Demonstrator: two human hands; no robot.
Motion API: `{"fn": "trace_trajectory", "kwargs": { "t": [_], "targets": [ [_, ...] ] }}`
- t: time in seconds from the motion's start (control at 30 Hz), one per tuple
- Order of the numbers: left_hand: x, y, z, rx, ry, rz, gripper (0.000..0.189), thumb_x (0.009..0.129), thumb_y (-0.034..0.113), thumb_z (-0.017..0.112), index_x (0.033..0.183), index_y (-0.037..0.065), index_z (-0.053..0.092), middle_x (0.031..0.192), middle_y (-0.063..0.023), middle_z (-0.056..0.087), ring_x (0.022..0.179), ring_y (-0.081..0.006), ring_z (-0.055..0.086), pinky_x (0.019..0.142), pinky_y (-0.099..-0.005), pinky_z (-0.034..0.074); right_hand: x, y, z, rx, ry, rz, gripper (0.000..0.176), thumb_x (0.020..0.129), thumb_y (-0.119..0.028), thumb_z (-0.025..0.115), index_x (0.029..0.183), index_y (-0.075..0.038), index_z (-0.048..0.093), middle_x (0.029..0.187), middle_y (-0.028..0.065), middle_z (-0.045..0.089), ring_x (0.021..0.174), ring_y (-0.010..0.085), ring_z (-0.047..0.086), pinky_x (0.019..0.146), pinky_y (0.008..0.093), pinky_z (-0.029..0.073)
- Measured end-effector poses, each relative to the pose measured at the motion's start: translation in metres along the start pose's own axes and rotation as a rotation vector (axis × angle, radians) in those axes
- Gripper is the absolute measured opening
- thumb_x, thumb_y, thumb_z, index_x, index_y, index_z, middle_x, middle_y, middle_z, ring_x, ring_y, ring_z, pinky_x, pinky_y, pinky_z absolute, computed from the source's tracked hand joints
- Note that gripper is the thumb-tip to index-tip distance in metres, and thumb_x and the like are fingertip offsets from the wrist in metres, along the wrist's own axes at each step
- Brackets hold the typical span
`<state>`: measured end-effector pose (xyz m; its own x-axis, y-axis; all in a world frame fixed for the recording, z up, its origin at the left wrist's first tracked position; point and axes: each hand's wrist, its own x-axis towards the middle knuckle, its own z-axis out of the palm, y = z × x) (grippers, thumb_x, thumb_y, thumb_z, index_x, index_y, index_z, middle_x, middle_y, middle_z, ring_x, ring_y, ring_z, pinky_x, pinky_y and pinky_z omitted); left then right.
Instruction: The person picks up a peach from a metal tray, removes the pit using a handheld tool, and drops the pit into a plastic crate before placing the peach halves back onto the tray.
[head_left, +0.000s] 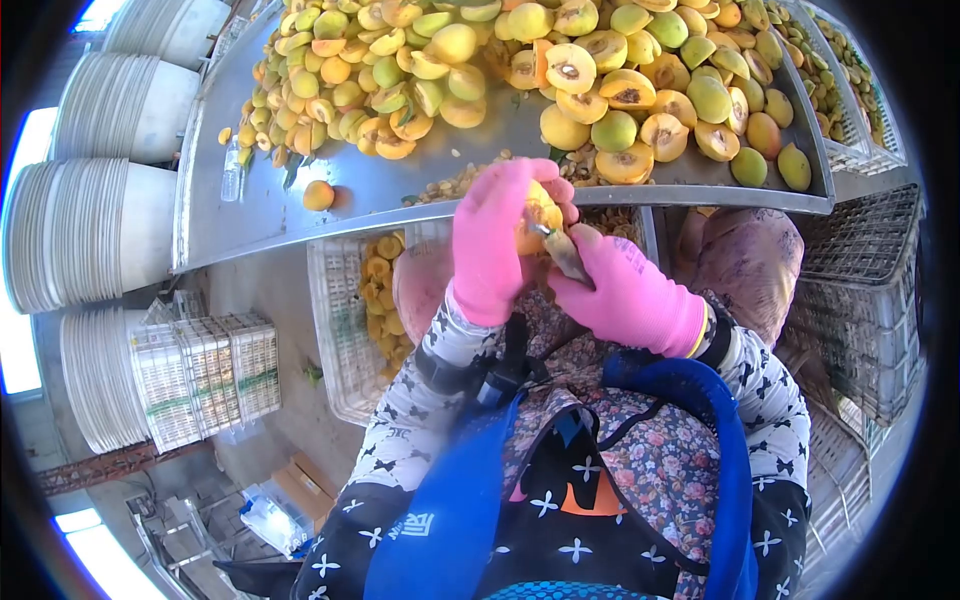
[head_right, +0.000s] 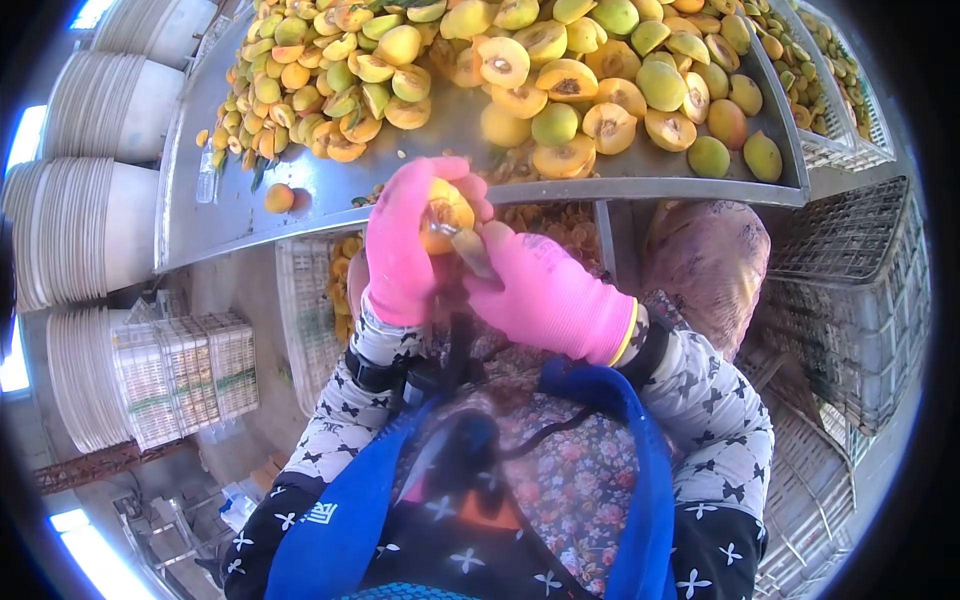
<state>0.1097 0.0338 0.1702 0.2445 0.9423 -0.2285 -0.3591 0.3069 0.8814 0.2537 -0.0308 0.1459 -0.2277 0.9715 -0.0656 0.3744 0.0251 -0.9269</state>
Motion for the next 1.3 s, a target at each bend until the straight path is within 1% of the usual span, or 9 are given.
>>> {"fn": "trace_trajectory", "kwargs": {
  "t": [0.1,0.2,0.43,0.93,1.03,1.07,1.17,1.23,1.3],
  "targets": [
    [0.002,-0.004,0.01,0.008,0.166,0.159,0.04,0.102,0.036,0.053,0.099,-0.002,0.065,0.088,-0.0128,0.067,0.075,-0.0206,0.066,0.07,-0.0329,0.056,0.003,-0.007,0.003,0.127,-0.029,0.082,0.031,0.085,-0.022,0.069,0.098,0.002,0.054,0.078,0.0248,0.063,0.078,0.0457,0.063,0.065,0.0486,0.049],
    [0.012,-0.001,-0.01,0.235,-0.096,0.146,0.045,0.103,0.039,0.051,0.092,-0.002,0.066,0.08,-0.0118,0.066,0.07,-0.0202,0.065,0.066,-0.0309,0.054,0.001,-0.004,0.008,0.182,-0.052,0.125,0.029,0.086,-0.022,0.067,0.095,0.003,0.055,0.077,0.0227,0.064,0.07,0.0396,0.066,0.061,0.045,0.05],
    [0.007,0.004,-0.007,0.263,-0.085,-0.031,0.047,0.104,0.039,0.049,0.09,-0.003,0.067,0.078,-0.0102,0.067,0.067,-0.0168,0.063,0.063,-0.0277,0.051,0.0,-0.006,-0.012,0.864,-0.473,0.394,0.015,0.087,-0.018,0.064,0.092,-0.006,0.056,0.065,0.0019,0.055,0.048,0.0094,0.051,0.043,0.0246,0.037],
    [0.012,-0.015,-0.028,0.454,-0.325,0.001,0.039,0.101,0.033,0.054,0.085,-0.001,0.066,0.079,-0.0116,0.068,0.07,-0.0192,0.066,0.063,-0.0313,0.052,-0.018,0.009,-0.031,0.749,-0.65,0.424,0.016,0.087,-0.018,0.065,0.092,-0.003,0.061,0.064,-0.0003,0.056,0.049,0.01,0.054,0.044,0.0255,0.04],
    [0.0,-0.036,-0.058,1.126,-0.4,0.45,0.02,0.093,0.025,0.065,0.091,0.006,0.071,0.086,-0.0119,0.069,0.079,-0.0254,0.067,0.069,-0.0344,0.053,-0.018,0.036,-0.019,-0.109,-0.472,0.234,0.029,0.085,-0.028,0.067,0.095,-0.001,0.06,0.075,0.0192,0.066,0.072,0.0383,0.066,0.063,0.0449,0.05],
    [-0.001,-0.035,-0.065,1.318,-0.526,0.604,0.015,0.092,0.022,0.067,0.095,0.009,0.072,0.088,-0.012,0.069,0.081,-0.027,0.067,0.072,-0.0344,0.054,-0.017,0.04,-0.013,-0.125,-0.457,0.212,0.03,0.085,-0.029,0.067,0.094,-0.001,0.059,0.077,0.0215,0.065,0.075,0.0411,0.065,0.066,0.0464,0.05],
    [-0.011,-0.021,-0.072,1.109,-0.211,0.679,0.016,0.091,0.018,0.067,0.103,0.008,0.072,0.089,-0.01,0.069,0.084,-0.0238,0.068,0.073,-0.0335,0.055,-0.015,0.042,-0.003,-0.119,-0.384,0.206,0.03,0.085,-0.029,0.067,0.091,-0.002,0.057,0.079,0.0252,0.063,0.081,0.046,0.062,0.069,0.0493,0.049],
    [-0.019,0.011,-0.085,0.283,0.135,-0.139,0.021,0.092,0.016,0.068,0.109,0.003,0.071,0.091,-0.0037,0.071,0.083,-0.0137,0.068,0.073,-0.0274,0.056,-0.015,0.042,-0.007,-0.071,-0.371,0.247,0.028,0.085,-0.027,0.067,0.089,-0.002,0.055,0.076,0.0236,0.062,0.078,0.0443,0.062,0.068,0.0477,0.049],
    [-0.027,0.054,-0.132,0.512,-0.008,-0.259,0.031,0.1,0.021,0.06,0.118,-0.003,0.066,0.105,-0.009,0.071,0.092,-0.0147,0.067,0.081,-0.0259,0.054,-0.01,0.036,-0.014,-0.018,-0.365,0.332,0.027,0.086,-0.025,0.067,0.087,-0.003,0.053,0.072,0.021,0.06,0.072,0.0401,0.063,0.065,0.0453,0.049]
  ]
}}
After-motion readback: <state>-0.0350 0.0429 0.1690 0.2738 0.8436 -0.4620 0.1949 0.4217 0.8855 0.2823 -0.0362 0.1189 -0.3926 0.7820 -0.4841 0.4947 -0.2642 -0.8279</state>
